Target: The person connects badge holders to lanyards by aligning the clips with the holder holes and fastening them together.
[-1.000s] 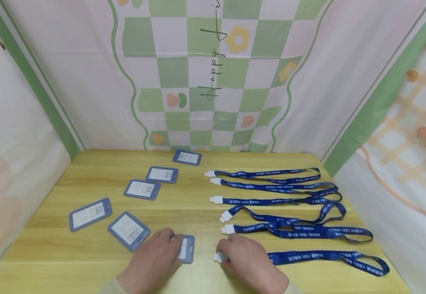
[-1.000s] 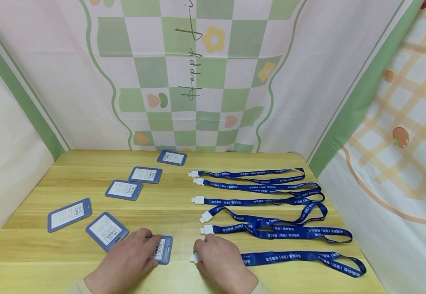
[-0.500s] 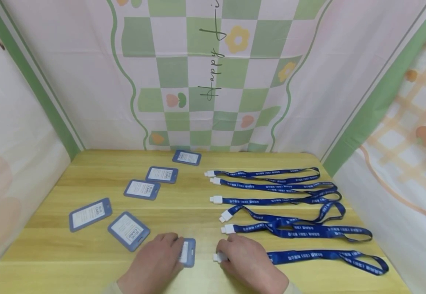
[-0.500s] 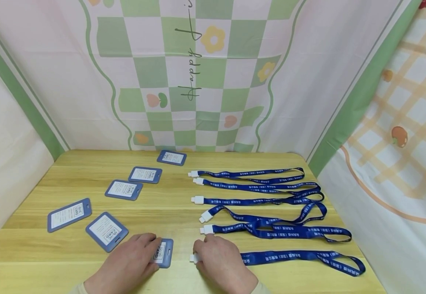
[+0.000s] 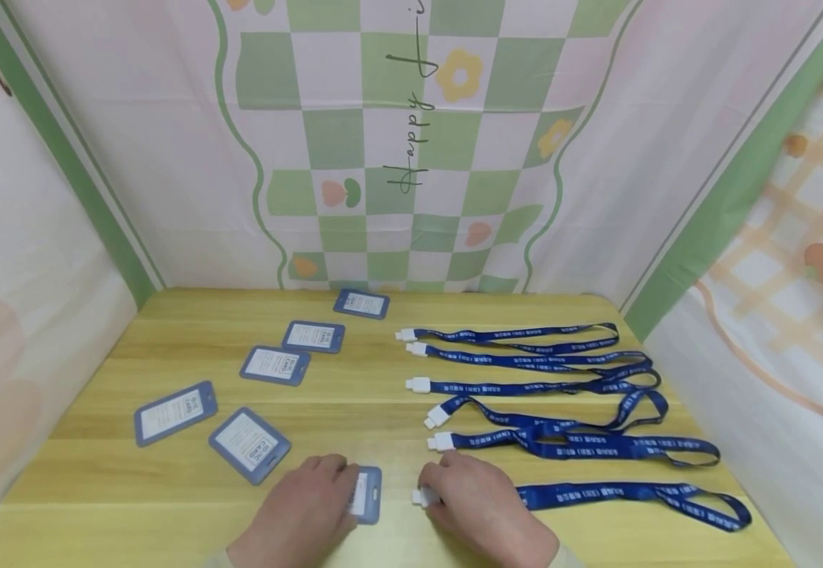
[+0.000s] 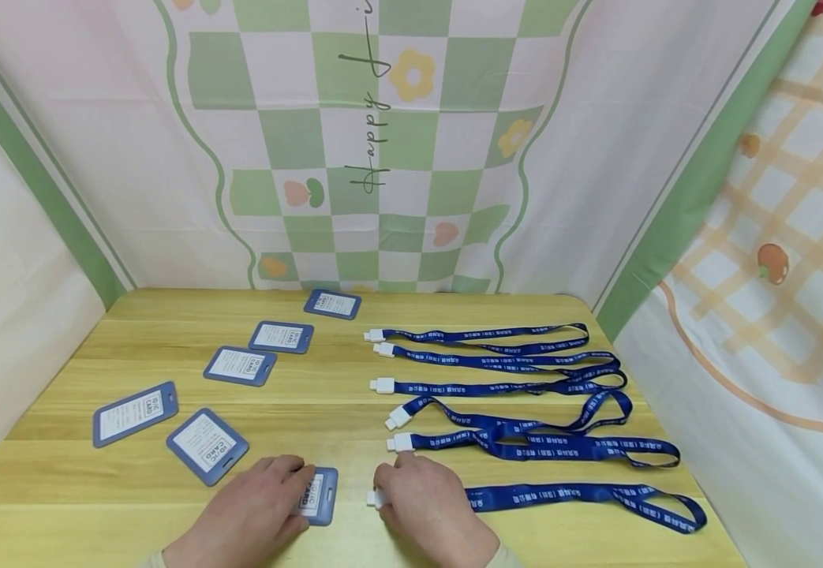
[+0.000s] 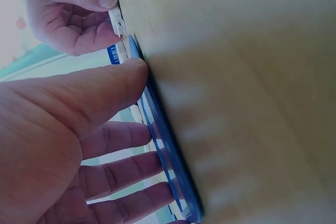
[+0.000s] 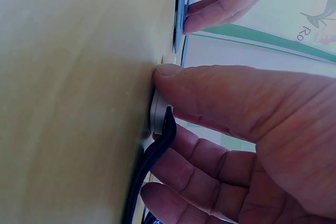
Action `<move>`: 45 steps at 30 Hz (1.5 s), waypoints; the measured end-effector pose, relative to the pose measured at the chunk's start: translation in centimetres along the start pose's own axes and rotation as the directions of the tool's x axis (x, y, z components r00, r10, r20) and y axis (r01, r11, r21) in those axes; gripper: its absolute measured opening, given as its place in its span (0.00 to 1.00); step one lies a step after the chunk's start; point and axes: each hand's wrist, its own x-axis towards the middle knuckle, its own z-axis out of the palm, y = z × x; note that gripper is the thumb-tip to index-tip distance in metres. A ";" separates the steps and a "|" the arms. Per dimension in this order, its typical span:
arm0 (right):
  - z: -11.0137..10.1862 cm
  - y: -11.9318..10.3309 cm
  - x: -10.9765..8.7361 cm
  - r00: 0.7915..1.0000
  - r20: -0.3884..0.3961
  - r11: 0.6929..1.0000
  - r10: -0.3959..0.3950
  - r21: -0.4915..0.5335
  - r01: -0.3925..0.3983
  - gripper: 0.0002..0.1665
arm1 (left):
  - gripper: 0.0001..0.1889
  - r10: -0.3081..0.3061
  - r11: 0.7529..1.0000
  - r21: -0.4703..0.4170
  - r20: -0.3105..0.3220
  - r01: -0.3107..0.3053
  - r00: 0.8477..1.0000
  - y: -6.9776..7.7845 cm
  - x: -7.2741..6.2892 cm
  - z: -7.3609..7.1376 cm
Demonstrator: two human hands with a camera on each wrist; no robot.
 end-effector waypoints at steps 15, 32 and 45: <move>-0.1 0.0 -0.1 1.000 0.013 1.000 -0.013 0.027 0.013 0.10 | 0.31 0.043 0.997 0.064 -0.026 -0.041 0.999 0.5 -0.3 0.4; 0.0 0.1 0.0 1.000 0.017 0.999 -0.025 0.032 0.025 0.09 | 0.31 0.042 0.996 0.078 -0.002 -0.042 0.999 0.7 -0.2 0.5; 0.1 0.0 -0.1 0.999 0.005 0.999 -0.039 0.032 0.039 0.09 | 0.31 0.023 0.997 0.071 0.025 -0.024 0.999 1.1 -0.1 0.4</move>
